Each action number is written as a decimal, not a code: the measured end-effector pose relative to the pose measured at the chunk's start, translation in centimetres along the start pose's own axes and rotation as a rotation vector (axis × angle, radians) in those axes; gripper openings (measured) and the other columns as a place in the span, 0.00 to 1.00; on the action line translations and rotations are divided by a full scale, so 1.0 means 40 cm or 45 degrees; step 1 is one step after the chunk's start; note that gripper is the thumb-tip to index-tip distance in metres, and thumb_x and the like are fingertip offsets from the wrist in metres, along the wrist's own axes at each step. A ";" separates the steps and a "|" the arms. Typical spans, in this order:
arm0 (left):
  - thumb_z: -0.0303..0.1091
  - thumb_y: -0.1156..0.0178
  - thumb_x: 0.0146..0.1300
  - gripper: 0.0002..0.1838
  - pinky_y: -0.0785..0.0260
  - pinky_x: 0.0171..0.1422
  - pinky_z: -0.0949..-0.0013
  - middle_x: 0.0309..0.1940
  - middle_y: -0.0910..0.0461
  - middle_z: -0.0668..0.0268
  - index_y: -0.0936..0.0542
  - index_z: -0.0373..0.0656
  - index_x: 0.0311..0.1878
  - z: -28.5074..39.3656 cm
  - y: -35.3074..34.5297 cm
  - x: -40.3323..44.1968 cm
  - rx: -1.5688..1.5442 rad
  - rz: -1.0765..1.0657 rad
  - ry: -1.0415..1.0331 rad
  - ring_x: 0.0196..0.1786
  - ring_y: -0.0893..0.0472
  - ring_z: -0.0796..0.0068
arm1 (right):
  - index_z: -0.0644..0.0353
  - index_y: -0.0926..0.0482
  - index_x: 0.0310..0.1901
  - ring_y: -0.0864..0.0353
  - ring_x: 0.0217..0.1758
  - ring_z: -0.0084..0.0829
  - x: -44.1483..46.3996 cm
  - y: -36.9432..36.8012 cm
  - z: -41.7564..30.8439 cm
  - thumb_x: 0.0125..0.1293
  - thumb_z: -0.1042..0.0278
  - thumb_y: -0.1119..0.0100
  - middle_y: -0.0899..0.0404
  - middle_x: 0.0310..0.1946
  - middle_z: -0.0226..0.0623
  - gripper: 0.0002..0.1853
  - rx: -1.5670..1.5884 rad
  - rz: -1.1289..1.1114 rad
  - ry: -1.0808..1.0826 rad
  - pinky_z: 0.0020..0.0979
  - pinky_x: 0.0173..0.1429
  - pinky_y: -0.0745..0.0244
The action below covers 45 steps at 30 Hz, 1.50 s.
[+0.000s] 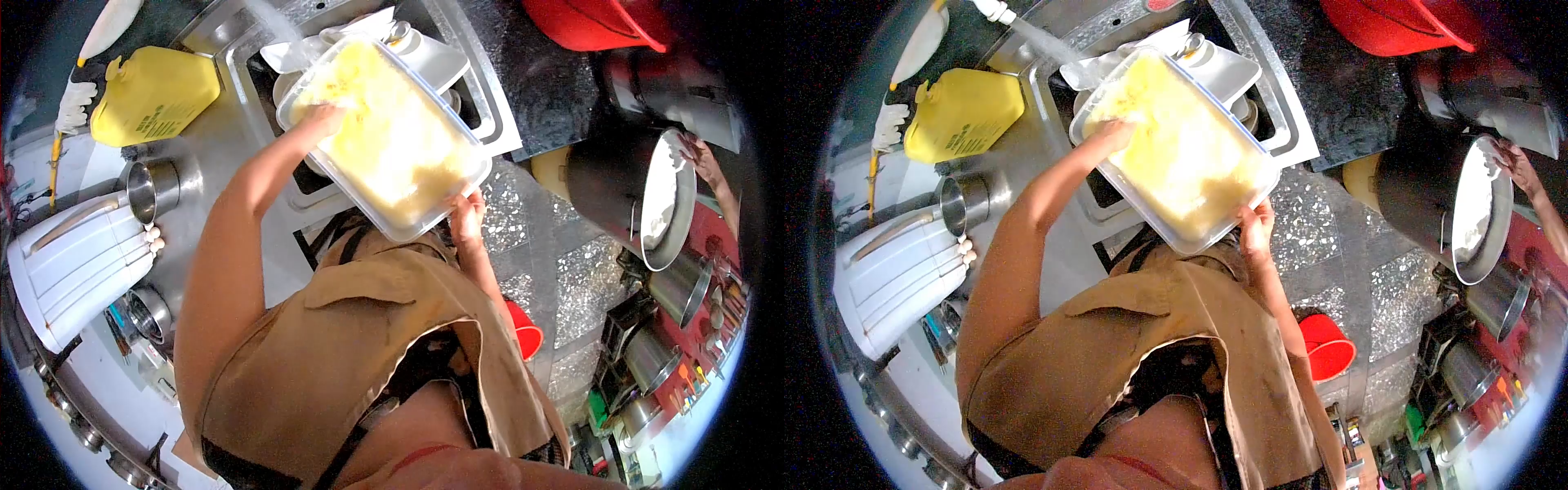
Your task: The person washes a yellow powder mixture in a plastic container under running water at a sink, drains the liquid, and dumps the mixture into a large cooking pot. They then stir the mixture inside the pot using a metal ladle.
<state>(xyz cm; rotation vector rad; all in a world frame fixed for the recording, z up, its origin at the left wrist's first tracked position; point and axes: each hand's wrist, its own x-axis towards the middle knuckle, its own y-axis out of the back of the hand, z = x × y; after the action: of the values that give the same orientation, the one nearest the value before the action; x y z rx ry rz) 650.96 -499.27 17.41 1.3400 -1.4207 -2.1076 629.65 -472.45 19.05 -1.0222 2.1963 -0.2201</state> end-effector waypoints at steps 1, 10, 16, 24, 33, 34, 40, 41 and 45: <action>0.39 0.51 0.56 0.16 0.32 0.51 0.58 0.46 0.24 0.54 0.23 0.41 0.44 0.013 0.004 0.025 0.020 0.004 0.032 0.50 0.24 0.57 | 0.61 0.26 0.34 0.29 0.27 0.20 0.000 0.001 0.000 0.49 0.83 0.53 0.26 0.26 0.28 0.11 -0.003 0.003 0.005 0.21 0.33 0.33; 0.52 0.50 0.55 0.25 0.33 0.54 0.60 0.48 0.24 0.56 0.24 0.43 0.47 0.305 -0.023 0.096 -0.555 -0.038 0.144 0.52 0.25 0.61 | 0.62 0.27 0.36 0.29 0.27 0.21 0.005 -0.003 0.001 0.49 0.83 0.54 0.26 0.26 0.30 0.12 -0.014 0.032 -0.013 0.22 0.33 0.32; 0.48 0.52 0.58 0.28 0.37 0.61 0.57 0.65 0.43 0.51 0.33 0.47 0.61 0.375 -0.026 -0.006 -0.086 -0.279 -0.220 0.64 0.36 0.56 | 0.62 0.27 0.36 0.29 0.28 0.21 0.007 0.002 0.002 0.49 0.81 0.53 0.26 0.26 0.29 0.11 -0.039 -0.018 0.010 0.22 0.35 0.32; 0.30 0.49 0.53 0.15 0.37 0.59 0.55 0.52 0.28 0.53 0.21 0.40 0.44 0.399 -0.017 -0.123 0.081 -0.754 -0.625 0.55 0.28 0.56 | 0.62 0.27 0.37 0.29 0.30 0.21 -0.001 -0.005 -0.004 0.49 0.80 0.52 0.26 0.28 0.28 0.11 0.001 0.015 -0.002 0.22 0.36 0.32; 0.29 0.48 0.51 0.13 0.32 0.45 0.65 0.34 0.20 0.56 0.17 0.45 0.37 0.120 -0.074 -0.101 -0.441 -0.617 -0.785 0.40 0.22 0.67 | 0.62 0.27 0.40 0.27 0.31 0.22 0.004 -0.006 0.000 0.49 0.81 0.52 0.25 0.31 0.29 0.14 0.016 -0.043 0.027 0.22 0.38 0.30; 0.25 0.49 0.49 0.14 0.31 0.46 0.65 0.33 0.20 0.55 0.17 0.47 0.37 0.101 -0.052 -0.096 -0.510 -0.607 -0.753 0.39 0.22 0.65 | 0.62 0.27 0.40 0.27 0.31 0.22 0.007 -0.005 0.002 0.49 0.81 0.52 0.25 0.31 0.29 0.14 0.004 -0.055 0.049 0.22 0.37 0.31; 0.28 0.51 0.54 0.15 0.32 0.50 0.60 0.39 0.21 0.55 0.20 0.48 0.44 -0.022 -0.032 -0.002 -0.331 -0.209 -0.317 0.45 0.23 0.58 | 0.62 0.27 0.40 0.27 0.30 0.20 0.009 0.000 0.011 0.51 0.81 0.53 0.25 0.30 0.28 0.13 0.015 -0.055 0.076 0.21 0.35 0.32; 0.28 0.51 0.54 0.15 0.32 0.50 0.60 0.39 0.21 0.55 0.20 0.48 0.44 -0.027 -0.034 0.011 -0.333 -0.209 -0.318 0.45 0.23 0.58 | 0.62 0.27 0.40 0.27 0.30 0.20 0.009 0.001 0.011 0.51 0.81 0.53 0.25 0.30 0.28 0.13 0.013 -0.054 0.076 0.21 0.35 0.32; 0.37 0.48 0.54 0.13 0.29 0.46 0.61 0.36 0.20 0.55 0.21 0.46 0.42 -0.007 -0.029 0.065 -0.282 0.199 0.087 0.39 0.20 0.60 | 0.62 0.27 0.40 0.28 0.30 0.20 0.002 -0.004 0.001 0.51 0.80 0.52 0.25 0.29 0.28 0.12 -0.012 -0.042 0.043 0.20 0.35 0.32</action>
<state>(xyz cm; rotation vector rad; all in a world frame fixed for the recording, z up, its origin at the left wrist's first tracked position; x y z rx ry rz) 650.10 -500.56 15.01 1.1649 -1.1839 -2.0291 629.75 -472.60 19.03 -1.0680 2.2139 -0.2438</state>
